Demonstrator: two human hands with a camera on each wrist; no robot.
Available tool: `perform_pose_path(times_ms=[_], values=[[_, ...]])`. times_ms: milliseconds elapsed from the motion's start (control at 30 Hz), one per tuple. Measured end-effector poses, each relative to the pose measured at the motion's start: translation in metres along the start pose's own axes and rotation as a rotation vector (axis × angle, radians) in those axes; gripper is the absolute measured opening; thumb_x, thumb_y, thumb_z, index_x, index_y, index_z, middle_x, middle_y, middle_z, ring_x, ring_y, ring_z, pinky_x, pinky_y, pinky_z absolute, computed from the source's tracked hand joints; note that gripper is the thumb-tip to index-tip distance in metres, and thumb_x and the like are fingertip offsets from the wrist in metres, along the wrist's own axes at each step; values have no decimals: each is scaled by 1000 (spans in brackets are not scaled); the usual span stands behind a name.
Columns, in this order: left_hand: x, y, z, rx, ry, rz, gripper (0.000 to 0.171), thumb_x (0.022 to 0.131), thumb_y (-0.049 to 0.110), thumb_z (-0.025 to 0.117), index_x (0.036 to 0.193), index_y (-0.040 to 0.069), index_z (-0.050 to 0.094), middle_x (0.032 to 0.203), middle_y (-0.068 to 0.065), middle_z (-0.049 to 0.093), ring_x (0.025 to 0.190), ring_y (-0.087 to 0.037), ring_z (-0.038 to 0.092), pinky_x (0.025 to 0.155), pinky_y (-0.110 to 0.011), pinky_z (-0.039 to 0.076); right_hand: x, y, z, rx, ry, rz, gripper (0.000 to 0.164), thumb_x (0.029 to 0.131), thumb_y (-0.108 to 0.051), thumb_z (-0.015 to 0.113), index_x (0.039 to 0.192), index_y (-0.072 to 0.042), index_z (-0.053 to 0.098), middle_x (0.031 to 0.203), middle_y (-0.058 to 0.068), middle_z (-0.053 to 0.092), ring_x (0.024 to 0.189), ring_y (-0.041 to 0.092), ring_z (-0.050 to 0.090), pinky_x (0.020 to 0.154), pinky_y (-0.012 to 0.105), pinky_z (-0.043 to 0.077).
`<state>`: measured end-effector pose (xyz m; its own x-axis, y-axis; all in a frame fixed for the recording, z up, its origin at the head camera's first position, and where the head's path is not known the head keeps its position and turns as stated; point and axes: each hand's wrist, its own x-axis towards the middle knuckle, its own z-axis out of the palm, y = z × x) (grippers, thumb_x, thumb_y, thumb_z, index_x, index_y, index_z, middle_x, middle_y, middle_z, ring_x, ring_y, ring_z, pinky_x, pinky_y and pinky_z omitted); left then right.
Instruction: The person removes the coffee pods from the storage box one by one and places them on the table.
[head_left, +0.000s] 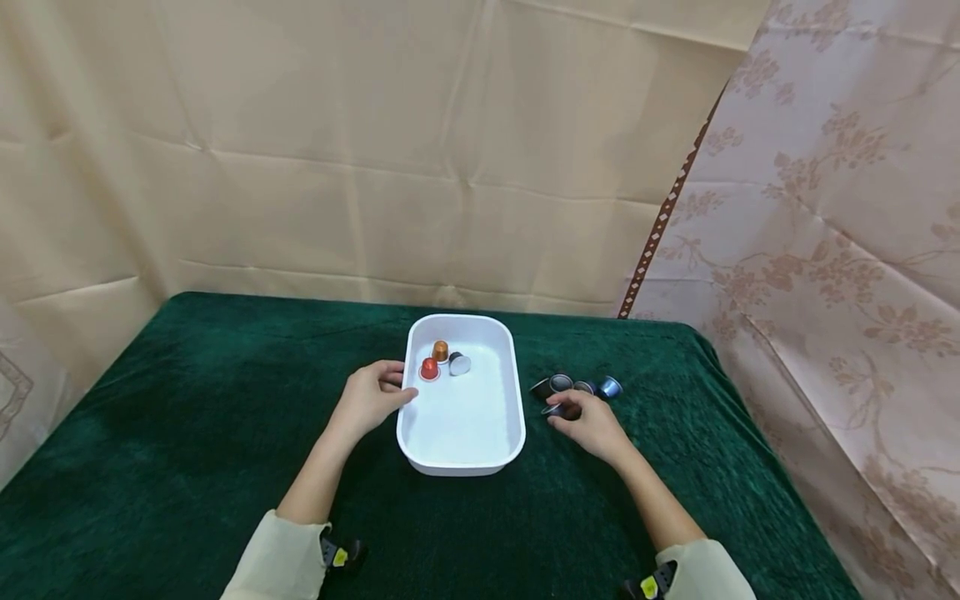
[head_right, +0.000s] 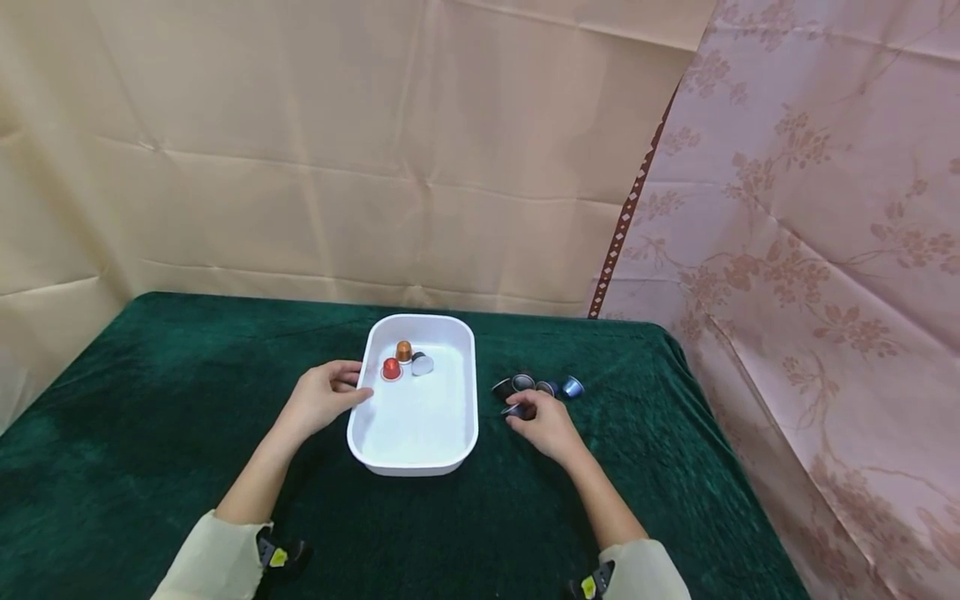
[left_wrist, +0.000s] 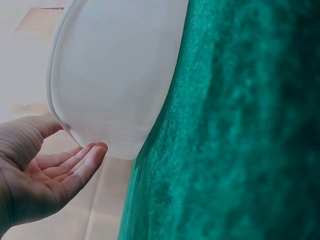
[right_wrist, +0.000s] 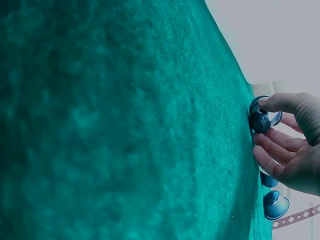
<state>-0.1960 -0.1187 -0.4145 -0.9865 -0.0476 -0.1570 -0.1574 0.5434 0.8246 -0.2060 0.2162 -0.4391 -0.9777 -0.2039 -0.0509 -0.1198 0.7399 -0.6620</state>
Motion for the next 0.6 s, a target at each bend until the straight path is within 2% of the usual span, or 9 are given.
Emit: perform_pose_path(times_ms=[600], values=[[-1,1,-2,-5,-7,15,48,85,21,67,128,4,51,116,-15,61,94,-21,63,76,-30,56,1,-3,0,-42,-7,-21,27,83,-16,67,109,-13,65,102,7,61,87,18,58,73,32,51]])
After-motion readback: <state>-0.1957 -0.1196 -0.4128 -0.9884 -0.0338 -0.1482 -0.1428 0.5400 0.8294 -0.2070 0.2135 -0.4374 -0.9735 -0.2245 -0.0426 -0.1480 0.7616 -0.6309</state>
